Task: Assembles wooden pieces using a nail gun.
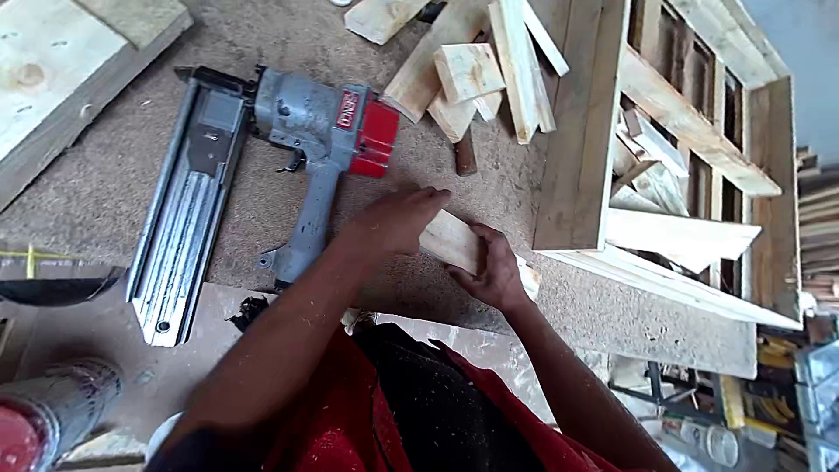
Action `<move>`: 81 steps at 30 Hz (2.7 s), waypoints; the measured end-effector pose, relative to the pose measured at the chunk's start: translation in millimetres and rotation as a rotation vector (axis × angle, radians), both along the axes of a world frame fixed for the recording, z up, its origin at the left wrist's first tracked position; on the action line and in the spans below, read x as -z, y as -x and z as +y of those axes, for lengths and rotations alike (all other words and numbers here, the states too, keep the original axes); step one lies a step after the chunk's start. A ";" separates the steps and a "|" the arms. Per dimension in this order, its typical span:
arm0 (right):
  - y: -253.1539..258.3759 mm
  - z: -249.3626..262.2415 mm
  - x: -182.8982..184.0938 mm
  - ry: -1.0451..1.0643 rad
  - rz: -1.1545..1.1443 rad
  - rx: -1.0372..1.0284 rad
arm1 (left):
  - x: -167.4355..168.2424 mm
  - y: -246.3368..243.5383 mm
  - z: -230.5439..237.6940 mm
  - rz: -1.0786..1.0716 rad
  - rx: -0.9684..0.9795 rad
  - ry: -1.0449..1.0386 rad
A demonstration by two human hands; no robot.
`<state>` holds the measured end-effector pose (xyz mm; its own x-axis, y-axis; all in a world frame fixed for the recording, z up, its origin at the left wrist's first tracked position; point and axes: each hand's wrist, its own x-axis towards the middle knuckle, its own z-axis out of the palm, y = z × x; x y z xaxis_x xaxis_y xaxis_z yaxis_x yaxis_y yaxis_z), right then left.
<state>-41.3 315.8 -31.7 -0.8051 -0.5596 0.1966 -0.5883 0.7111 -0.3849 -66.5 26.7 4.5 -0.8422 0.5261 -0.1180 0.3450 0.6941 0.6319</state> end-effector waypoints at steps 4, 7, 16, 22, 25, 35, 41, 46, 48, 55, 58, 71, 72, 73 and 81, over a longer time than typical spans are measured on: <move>-0.1 0.7 -1.0 0.014 0.017 -0.014 | 4.2 9.8 -2.4 0.090 0.153 0.058; -1.1 1.0 -2.4 0.008 0.006 0.000 | 4.9 15.9 -2.8 0.126 0.224 0.089; -5.4 -2.2 -6.4 -0.012 -0.028 0.049 | -10.6 -59.4 20.1 -0.115 -0.488 -0.166; -7.5 -15.8 -8.8 -0.022 -0.031 0.142 | 12.1 -77.4 32.8 0.033 -0.525 -0.228; -6.3 -15.1 -7.8 -0.035 -0.042 0.125 | 11.1 -76.9 34.7 0.022 -0.533 -0.186; -2.9 -9.4 -4.5 0.022 -0.053 0.069 | -44.8 -104.0 -40.6 0.315 -0.815 0.424; -6.1 -5.3 -3.9 0.070 -0.079 0.066 | -18.8 -74.9 -34.6 0.042 -0.954 0.375; -5.9 -8.1 -1.1 0.090 -0.032 0.067 | -57.6 -90.0 -47.4 -0.118 -0.990 0.114; -3.3 -6.5 -0.9 0.105 -0.035 0.081 | -101.2 -116.0 -46.2 -0.200 -0.888 -0.058; -5.3 -6.5 -3.1 0.144 -0.092 0.088 | -167.5 -151.1 -14.0 -0.607 -0.672 -0.646; -4.9 -5.4 -6.9 0.131 -0.114 0.101 | -153.0 -133.7 -3.8 -0.695 -0.594 -0.594; 2.4 28.1 -9.5 1.294 -0.406 0.145 | -146.3 -90.3 39.6 -0.797 -0.499 -0.571; 2.9 29.3 -8.6 1.374 -0.415 0.157 | -144.0 -86.7 42.0 -0.806 -0.493 -0.566; 3.6 30.7 -8.0 1.451 -0.411 0.163 | -144.0 -85.1 43.7 -0.805 -0.489 -0.555; 7.9 31.9 3.8 1.741 -0.368 0.196 | -155.5 -110.9 67.0 -0.910 -0.500 -0.589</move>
